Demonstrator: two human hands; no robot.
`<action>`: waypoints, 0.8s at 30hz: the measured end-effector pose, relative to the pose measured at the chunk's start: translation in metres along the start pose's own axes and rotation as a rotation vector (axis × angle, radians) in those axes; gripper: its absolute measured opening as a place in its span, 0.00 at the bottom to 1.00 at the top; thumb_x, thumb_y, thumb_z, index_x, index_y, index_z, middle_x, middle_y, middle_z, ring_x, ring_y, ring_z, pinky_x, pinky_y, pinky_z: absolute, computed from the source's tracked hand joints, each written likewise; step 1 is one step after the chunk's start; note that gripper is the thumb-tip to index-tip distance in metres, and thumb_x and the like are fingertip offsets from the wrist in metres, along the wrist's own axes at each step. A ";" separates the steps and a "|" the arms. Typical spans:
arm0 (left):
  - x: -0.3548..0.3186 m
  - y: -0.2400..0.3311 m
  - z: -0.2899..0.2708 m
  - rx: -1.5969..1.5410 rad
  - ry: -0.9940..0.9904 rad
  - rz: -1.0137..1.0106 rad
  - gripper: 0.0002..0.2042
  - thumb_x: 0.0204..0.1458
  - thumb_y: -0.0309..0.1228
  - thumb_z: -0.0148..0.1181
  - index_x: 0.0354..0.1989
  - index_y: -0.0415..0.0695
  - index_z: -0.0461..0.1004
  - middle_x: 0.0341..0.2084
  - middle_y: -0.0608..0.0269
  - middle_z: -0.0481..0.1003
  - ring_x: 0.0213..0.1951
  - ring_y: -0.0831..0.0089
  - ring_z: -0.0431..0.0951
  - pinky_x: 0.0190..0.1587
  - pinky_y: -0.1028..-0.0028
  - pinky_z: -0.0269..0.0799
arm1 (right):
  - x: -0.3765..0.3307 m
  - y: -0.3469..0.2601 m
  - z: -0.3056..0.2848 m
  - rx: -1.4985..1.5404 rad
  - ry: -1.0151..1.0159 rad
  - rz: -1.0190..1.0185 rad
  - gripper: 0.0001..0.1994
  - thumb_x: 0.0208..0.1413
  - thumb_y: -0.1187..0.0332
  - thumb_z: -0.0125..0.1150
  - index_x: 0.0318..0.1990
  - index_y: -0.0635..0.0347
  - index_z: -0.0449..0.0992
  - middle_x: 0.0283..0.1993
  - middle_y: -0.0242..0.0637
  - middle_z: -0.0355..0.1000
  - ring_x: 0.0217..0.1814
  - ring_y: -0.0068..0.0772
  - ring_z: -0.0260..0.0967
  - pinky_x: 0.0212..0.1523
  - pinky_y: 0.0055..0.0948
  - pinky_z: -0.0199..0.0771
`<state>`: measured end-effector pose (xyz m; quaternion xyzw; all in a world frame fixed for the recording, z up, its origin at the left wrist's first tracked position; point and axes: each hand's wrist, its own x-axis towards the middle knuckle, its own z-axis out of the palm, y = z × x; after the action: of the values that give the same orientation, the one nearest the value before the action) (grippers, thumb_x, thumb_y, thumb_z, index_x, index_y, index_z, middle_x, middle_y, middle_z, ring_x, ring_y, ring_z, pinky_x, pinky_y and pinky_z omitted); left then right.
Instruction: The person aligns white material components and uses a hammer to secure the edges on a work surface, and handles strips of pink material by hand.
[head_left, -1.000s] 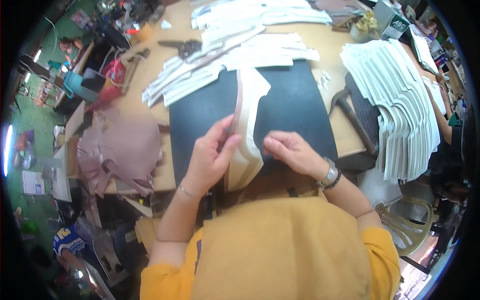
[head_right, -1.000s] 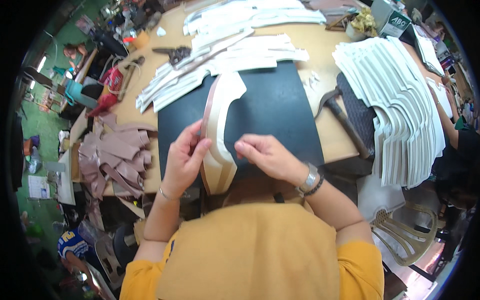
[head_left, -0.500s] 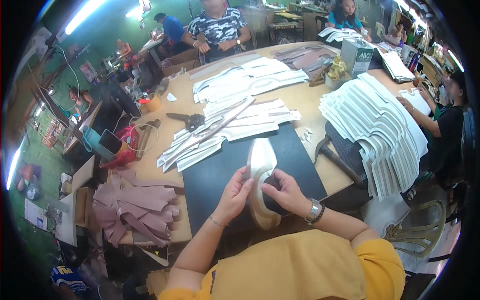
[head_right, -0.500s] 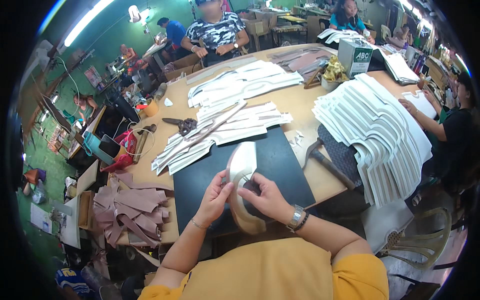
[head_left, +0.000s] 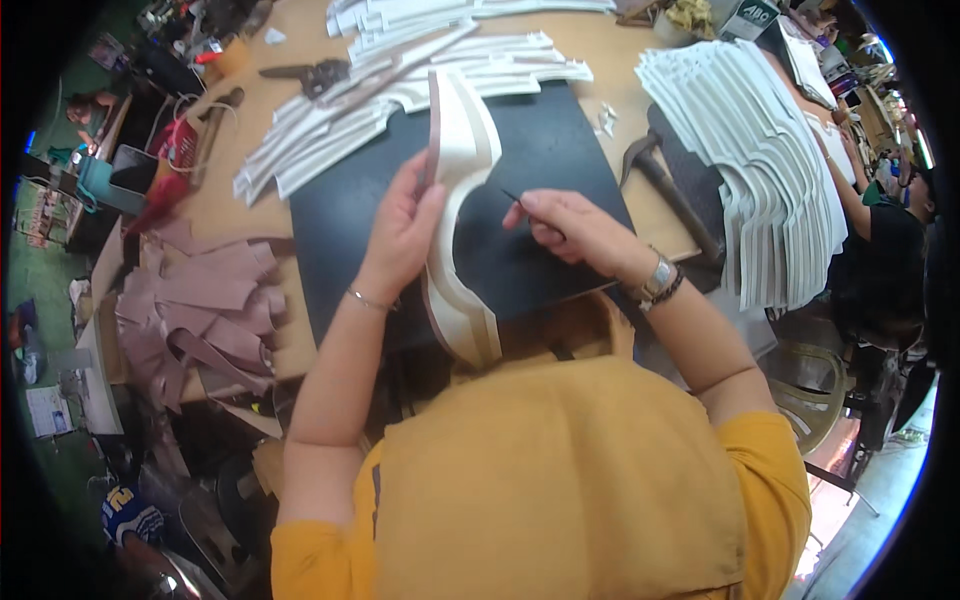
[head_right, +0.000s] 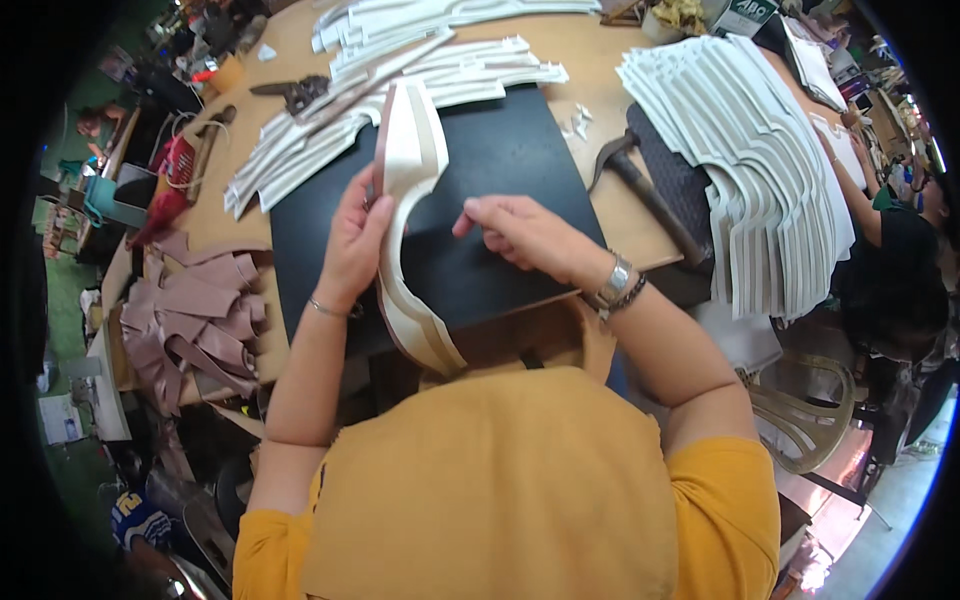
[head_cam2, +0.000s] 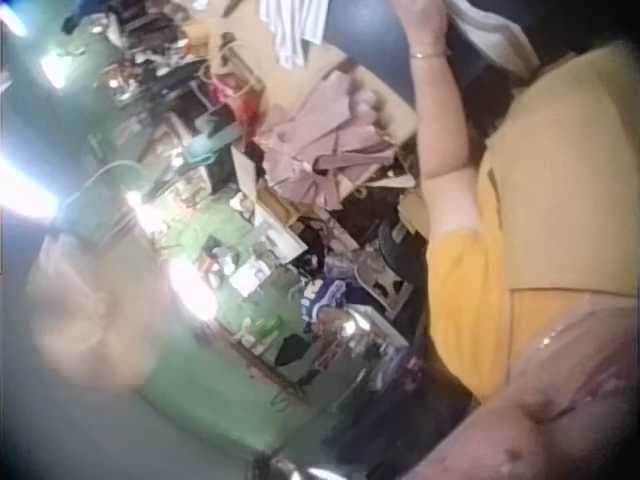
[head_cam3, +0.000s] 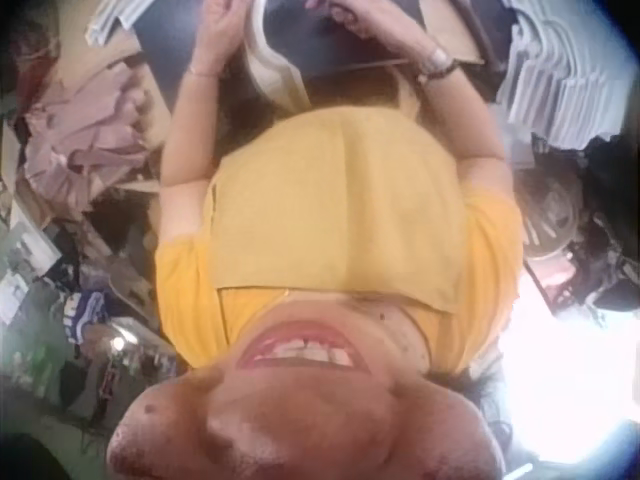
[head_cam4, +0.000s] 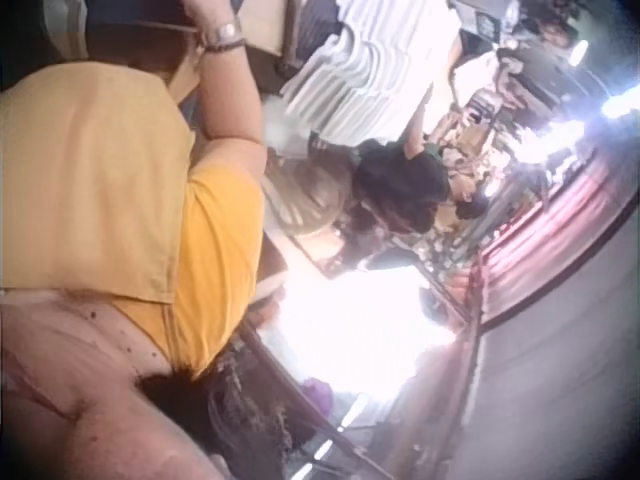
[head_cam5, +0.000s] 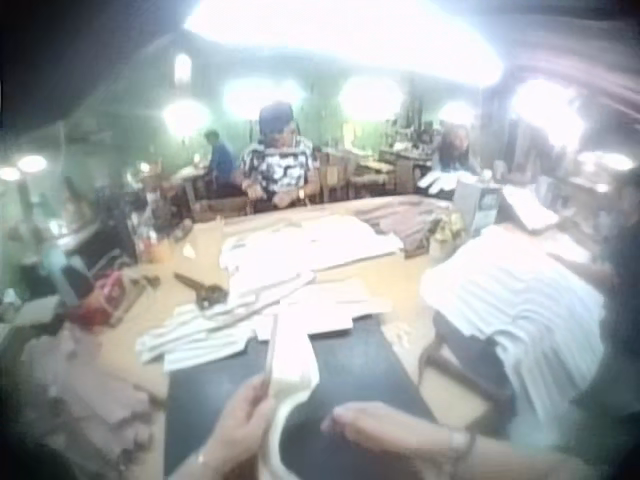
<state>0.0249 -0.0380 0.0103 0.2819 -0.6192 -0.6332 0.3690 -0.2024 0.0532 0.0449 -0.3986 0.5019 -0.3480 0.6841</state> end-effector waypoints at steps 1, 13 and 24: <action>-0.001 -0.001 0.000 0.006 -0.008 0.010 0.21 0.66 0.26 0.46 0.67 0.41 0.58 0.50 0.65 0.73 0.46 0.83 0.72 0.49 0.81 0.69 | 0.001 0.001 0.000 -0.010 -0.013 0.018 0.20 0.67 0.48 0.48 0.42 0.57 0.75 0.23 0.17 0.52 0.20 0.09 0.43 0.18 0.14 0.43; 0.002 -0.002 0.002 -0.045 -0.060 -0.040 0.21 0.66 0.26 0.46 0.67 0.40 0.59 0.51 0.61 0.73 0.49 0.80 0.72 0.52 0.79 0.69 | 0.026 0.005 0.000 -0.032 -0.034 0.020 0.21 0.67 0.47 0.48 0.38 0.56 0.74 0.22 0.16 0.51 0.20 0.09 0.42 0.17 0.14 0.39; 0.002 0.001 0.003 -0.036 -0.065 -0.054 0.21 0.66 0.25 0.46 0.67 0.40 0.59 0.51 0.62 0.73 0.50 0.81 0.71 0.52 0.80 0.67 | 0.022 0.005 0.001 -0.057 -0.027 -0.006 0.20 0.68 0.48 0.47 0.35 0.55 0.72 0.20 0.16 0.50 0.19 0.09 0.40 0.17 0.16 0.39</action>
<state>0.0218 -0.0376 0.0114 0.2712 -0.6114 -0.6628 0.3367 -0.1952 0.0359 0.0318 -0.4242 0.5013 -0.3301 0.6781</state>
